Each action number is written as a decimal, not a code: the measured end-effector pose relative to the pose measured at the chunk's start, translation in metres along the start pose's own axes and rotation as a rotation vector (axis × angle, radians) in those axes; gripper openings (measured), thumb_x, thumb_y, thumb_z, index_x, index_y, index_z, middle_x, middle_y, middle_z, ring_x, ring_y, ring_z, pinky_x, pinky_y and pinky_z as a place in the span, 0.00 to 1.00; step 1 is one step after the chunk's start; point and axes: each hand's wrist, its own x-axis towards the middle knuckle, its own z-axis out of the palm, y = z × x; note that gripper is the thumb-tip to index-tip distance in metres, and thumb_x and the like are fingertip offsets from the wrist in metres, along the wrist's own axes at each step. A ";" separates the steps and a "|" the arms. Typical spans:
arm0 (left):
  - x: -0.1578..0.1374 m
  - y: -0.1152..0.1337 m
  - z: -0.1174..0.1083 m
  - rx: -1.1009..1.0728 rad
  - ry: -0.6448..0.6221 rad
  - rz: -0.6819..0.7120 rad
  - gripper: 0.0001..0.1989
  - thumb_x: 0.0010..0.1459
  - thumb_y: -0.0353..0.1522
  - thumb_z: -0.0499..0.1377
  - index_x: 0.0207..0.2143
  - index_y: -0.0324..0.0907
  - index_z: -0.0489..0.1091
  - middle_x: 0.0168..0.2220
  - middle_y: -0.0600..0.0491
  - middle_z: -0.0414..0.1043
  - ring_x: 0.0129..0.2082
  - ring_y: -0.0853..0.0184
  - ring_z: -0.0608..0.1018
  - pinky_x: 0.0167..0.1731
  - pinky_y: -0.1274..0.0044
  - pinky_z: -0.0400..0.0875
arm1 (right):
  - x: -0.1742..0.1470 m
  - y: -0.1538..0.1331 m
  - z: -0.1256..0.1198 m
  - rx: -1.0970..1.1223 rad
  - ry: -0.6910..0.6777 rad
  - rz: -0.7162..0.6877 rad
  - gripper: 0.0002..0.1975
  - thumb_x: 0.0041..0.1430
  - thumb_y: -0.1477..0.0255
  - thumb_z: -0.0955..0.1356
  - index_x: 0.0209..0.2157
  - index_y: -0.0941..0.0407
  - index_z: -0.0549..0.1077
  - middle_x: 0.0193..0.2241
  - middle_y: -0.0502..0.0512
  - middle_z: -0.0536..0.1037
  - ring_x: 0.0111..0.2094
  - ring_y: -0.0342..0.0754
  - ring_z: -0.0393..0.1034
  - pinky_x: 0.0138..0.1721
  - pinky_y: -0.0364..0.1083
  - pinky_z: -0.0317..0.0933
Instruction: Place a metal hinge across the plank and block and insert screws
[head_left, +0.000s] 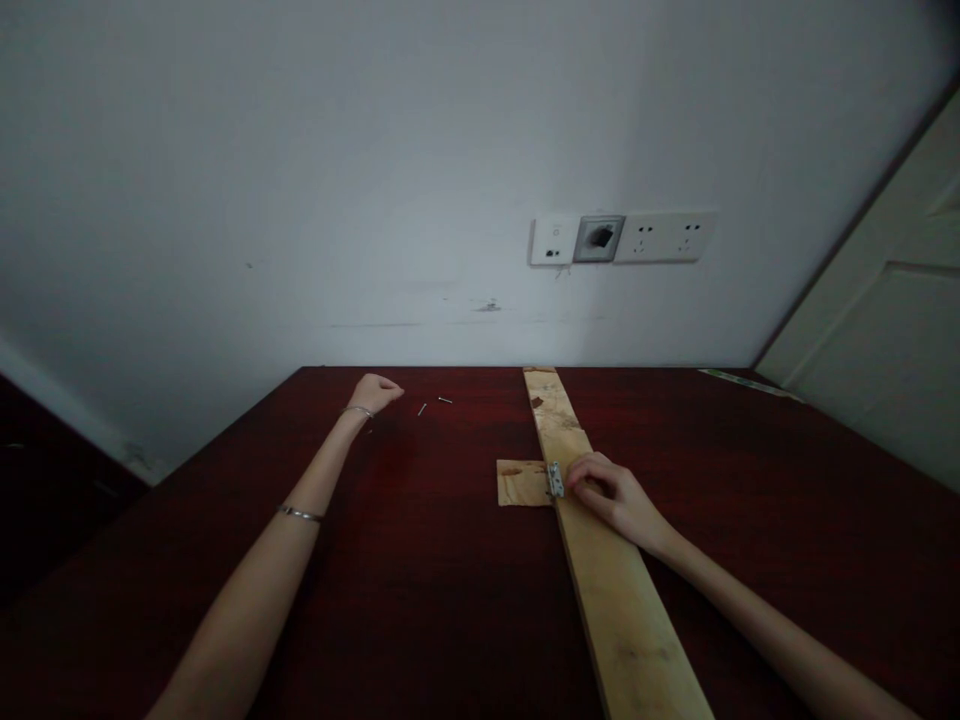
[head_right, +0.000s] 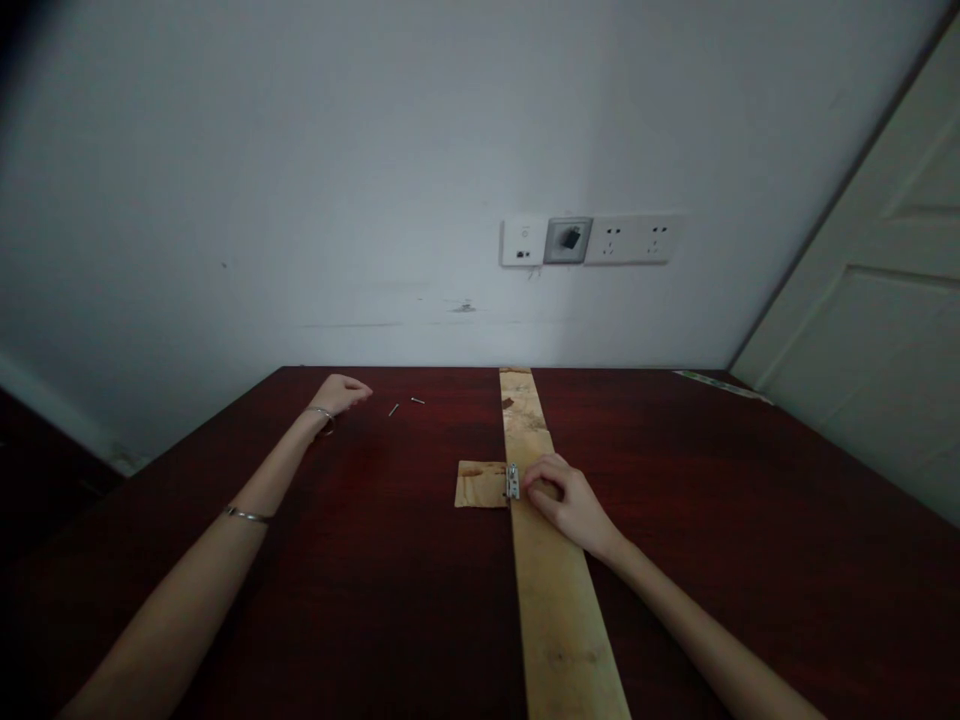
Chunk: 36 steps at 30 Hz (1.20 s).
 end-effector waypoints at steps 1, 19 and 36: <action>0.002 -0.003 0.002 0.013 0.000 0.005 0.03 0.41 0.30 0.62 0.20 0.38 0.74 0.18 0.53 0.70 0.25 0.67 0.73 0.27 0.78 0.64 | 0.000 0.000 0.000 0.000 0.002 0.000 0.07 0.52 0.78 0.63 0.27 0.55 0.71 0.30 0.53 0.73 0.37 0.49 0.66 0.42 0.48 0.57; -0.002 -0.008 0.054 0.024 0.004 0.075 0.09 0.36 0.25 0.66 0.14 0.43 0.68 0.19 0.53 0.67 0.32 0.63 0.74 0.36 0.78 0.65 | 0.000 -0.002 0.001 -0.015 0.021 0.005 0.07 0.52 0.78 0.63 0.27 0.54 0.72 0.30 0.53 0.74 0.36 0.49 0.66 0.41 0.49 0.58; -0.001 0.001 0.054 -0.079 -0.106 0.113 0.09 0.34 0.21 0.62 0.11 0.42 0.68 0.15 0.55 0.66 0.26 0.66 0.73 0.31 0.79 0.65 | 0.002 -0.001 0.001 0.019 0.014 0.026 0.07 0.52 0.76 0.63 0.26 0.55 0.72 0.29 0.53 0.74 0.36 0.49 0.67 0.41 0.49 0.59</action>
